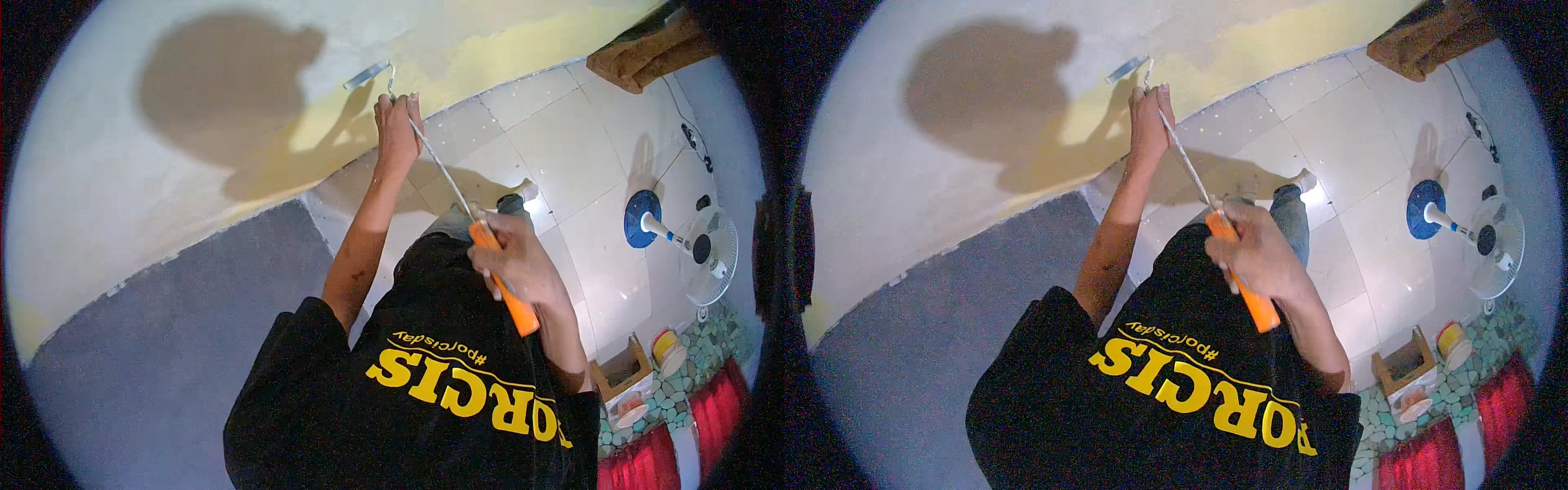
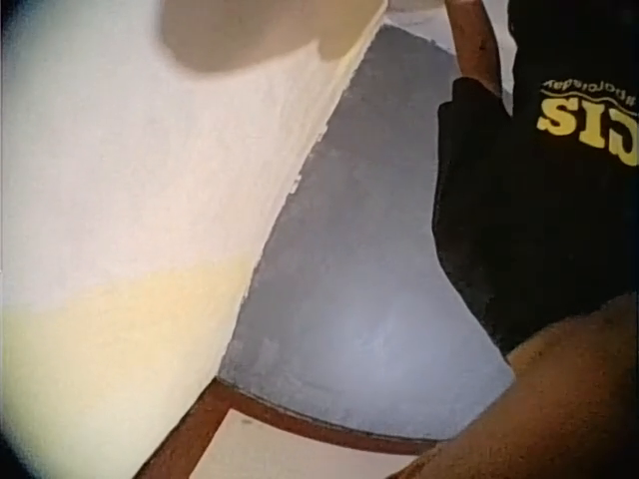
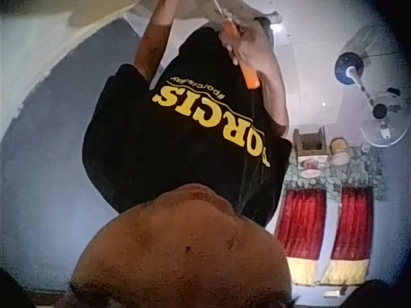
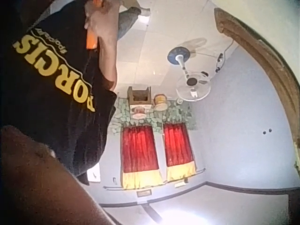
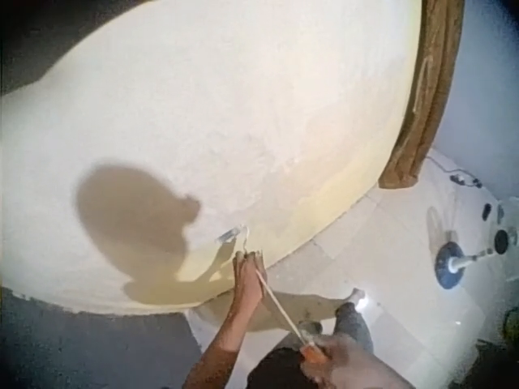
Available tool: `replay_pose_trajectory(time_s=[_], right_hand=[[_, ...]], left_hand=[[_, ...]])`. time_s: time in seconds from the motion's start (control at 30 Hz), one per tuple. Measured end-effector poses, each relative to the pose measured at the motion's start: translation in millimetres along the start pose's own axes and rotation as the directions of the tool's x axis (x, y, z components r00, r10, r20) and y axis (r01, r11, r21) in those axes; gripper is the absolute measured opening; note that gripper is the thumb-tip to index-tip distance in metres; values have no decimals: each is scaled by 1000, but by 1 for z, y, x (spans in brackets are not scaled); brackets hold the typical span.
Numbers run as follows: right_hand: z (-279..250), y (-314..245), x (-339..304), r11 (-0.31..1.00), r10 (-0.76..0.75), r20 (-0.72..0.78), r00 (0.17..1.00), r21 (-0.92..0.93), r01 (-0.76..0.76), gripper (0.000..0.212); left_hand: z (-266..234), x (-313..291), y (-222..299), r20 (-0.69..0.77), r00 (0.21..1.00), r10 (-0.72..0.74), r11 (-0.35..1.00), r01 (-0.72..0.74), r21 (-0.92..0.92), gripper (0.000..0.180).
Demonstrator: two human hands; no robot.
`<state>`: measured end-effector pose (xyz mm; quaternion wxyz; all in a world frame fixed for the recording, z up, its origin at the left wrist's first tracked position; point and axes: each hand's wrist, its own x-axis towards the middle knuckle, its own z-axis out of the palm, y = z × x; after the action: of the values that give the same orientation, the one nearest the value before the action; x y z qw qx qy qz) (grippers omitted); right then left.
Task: Apply yellow paint to a wall using a roller.
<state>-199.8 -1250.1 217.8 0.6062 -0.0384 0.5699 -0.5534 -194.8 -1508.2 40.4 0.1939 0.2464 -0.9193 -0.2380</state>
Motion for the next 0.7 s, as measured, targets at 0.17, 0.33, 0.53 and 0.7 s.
replay_pose_trajectory(time_s=[0.17, 0.33, 0.53, 0.7], right_hand=[[-2, 7, 1, 993, 75, -30, 997, -84, -78, 12], [-4, 7, 3, 999, 20, -2, 1000, -46, -20, 9], [-19, 19, 6, 999, 18, -36, 999, -51, -19, 17], [-31, 41, -46, 998, -14, -133, 991, -61, 6, 46]], left_hand=[[3, -3, -2, 21, 999, -27, 1000, 27, 12, 36], [7, -4, -7, 69, 998, 8, 1000, -7, -20, 34], [18, -7, 8, 63, 997, 36, 999, -36, 2, 32], [11, -7, 52, 87, 981, 173, 985, -173, -5, 27]])
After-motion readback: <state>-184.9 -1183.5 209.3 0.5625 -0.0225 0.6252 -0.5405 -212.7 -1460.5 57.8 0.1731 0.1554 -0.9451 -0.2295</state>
